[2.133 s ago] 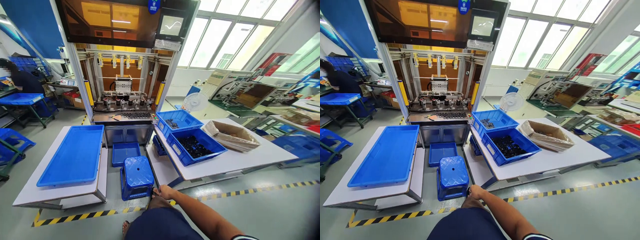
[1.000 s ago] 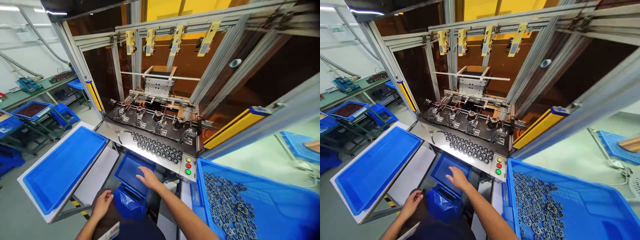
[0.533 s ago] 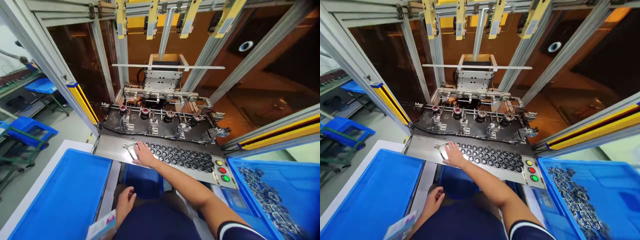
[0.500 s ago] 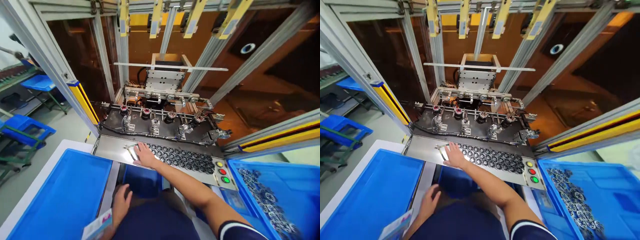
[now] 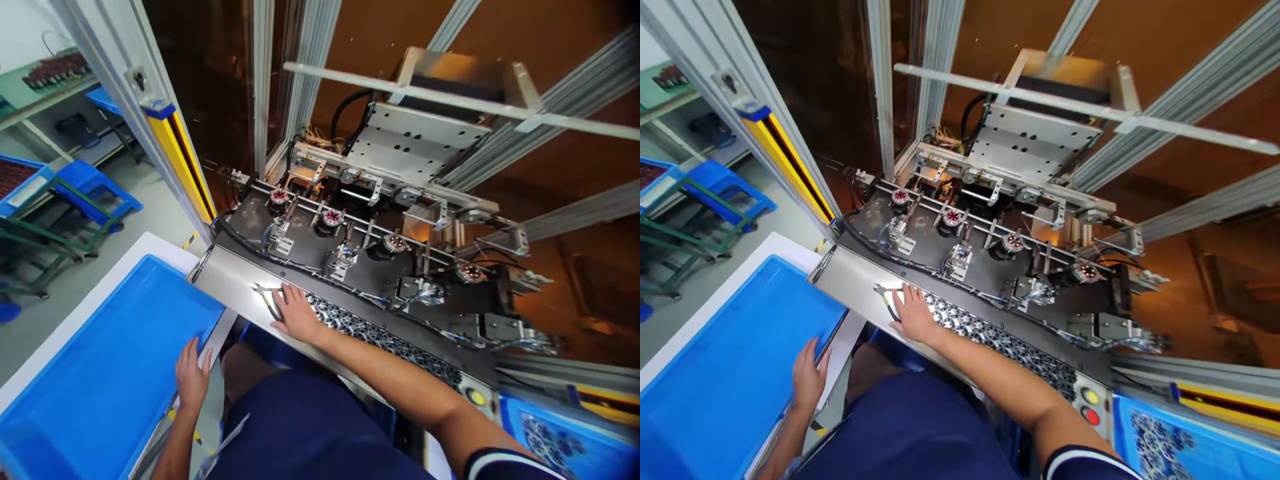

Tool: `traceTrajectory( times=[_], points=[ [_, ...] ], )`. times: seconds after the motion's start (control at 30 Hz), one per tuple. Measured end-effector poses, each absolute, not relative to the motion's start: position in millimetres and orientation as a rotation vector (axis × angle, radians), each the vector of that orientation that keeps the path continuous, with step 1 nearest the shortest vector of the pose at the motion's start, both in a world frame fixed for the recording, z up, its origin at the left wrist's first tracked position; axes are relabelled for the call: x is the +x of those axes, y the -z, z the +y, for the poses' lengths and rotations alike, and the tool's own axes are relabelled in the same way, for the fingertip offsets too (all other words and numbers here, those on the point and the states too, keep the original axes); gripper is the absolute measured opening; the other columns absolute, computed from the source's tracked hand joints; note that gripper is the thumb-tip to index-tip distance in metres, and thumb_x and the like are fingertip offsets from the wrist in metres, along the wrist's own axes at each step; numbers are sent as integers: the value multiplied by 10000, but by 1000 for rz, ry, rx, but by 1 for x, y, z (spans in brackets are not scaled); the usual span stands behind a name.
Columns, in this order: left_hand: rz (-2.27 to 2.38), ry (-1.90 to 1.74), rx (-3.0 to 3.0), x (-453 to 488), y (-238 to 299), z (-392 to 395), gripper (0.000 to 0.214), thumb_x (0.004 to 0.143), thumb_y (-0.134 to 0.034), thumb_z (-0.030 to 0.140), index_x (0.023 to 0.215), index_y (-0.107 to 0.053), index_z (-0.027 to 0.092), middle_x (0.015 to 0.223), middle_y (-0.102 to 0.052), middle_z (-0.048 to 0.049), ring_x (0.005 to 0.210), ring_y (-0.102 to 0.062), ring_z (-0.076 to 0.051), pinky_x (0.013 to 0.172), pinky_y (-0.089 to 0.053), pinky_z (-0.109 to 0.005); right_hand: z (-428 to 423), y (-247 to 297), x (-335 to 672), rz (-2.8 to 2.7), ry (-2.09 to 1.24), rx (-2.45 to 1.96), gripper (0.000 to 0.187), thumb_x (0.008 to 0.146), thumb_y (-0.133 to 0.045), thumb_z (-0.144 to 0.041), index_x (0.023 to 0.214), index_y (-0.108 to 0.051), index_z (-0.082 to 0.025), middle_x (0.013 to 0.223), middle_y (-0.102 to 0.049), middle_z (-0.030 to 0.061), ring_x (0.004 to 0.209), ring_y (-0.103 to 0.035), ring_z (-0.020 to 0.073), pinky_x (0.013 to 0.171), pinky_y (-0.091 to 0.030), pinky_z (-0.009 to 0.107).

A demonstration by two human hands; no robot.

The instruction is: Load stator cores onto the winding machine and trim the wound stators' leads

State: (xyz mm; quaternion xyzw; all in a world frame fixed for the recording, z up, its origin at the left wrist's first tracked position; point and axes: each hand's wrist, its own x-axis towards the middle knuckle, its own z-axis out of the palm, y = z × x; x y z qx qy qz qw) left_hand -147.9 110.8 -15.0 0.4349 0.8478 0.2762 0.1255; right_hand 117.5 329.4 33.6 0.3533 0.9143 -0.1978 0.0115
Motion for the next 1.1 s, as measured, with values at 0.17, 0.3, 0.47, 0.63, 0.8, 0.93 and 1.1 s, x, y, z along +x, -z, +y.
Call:
traceTrajectory(
  times=[0.17, 0.3, 0.47, 0.63, 0.8, 0.93, 1.1],
  points=[
    [2397, -1009, 1278, -97, -22, 146, 483, 925, -526, 495, 1264, -607, 160, 1373, -598, -184, 1312, -535, -327, 1127, -406, -478, 328, -39, 103, 2836, 734, 1122, 544, 950, -561, -275, 1462, -430, -146, 1436, -478, 216, 1278, -451, 342, 1052, -390, 513],
    [2200, -1068, 1253, -78, -40, 192, 443, 926, -539, 511, 1183, -663, 172, 1223, -704, -138, 1096, -683, -269, 962, -549, -391, 339, -42, 77, 2745, 936, 1314, 433, 960, -593, -324, 1360, -520, -178, 1372, -538, 122, 1243, -526, 298, 1044, -438, 545],
    [2015, -1091, 1228, -75, -44, 243, 502, 976, -426, 531, 1151, -673, 131, 1116, -759, -145, 936, -746, -234, 801, -600, -328, 360, -55, 63, 2522, 1493, 1484, 335, 939, -639, -374, 1196, -615, -160, 1242, -622, 90, 1107, -617, 240, 949, -529, 471],
    [2027, -1075, 1313, -73, -38, 264, 492, 971, -414, 517, 1173, -659, 141, 1121, -749, -155, 968, -730, -256, 825, -572, -352, 375, -93, 61, 2114, 2308, 1478, 253, 981, -532, -363, 993, -635, -133, 879, -669, 30, 752, -657, 139, 682, -569, 299],
    [2048, -880, 1526, -66, -24, 284, 282, 886, -542, 413, 957, -718, 205, 801, -748, -91, 759, -712, -255, 677, -500, -315, 399, -145, 15, 1718, 2999, 1430, 290, 903, -494, -366, 1129, -542, -189, 886, -627, 7, 645, -652, 129, 555, -575, 279],
    [2110, -764, 1631, -62, -11, 297, 254, 889, -536, 373, 962, -720, 213, 742, -728, -70, 685, -692, -235, 614, -449, -289, 446, -161, -38, 1450, 3294, 1612, 324, 862, -576, -393, 1129, -483, -234, 864, -536, -29, 642, -614, 107, 485, -541, 220],
    [2169, -733, 1738, -63, -5, 298, 361, 930, -494, 422, 1060, -718, 171, 745, -718, -79, 683, -684, -229, 667, -475, -306, 504, -147, -75, 1185, 3496, 1734, 380, 899, -567, -443, 1177, -405, -240, 825, -507, -37, 622, -559, 88, 454, -524, 178]
  ],
)
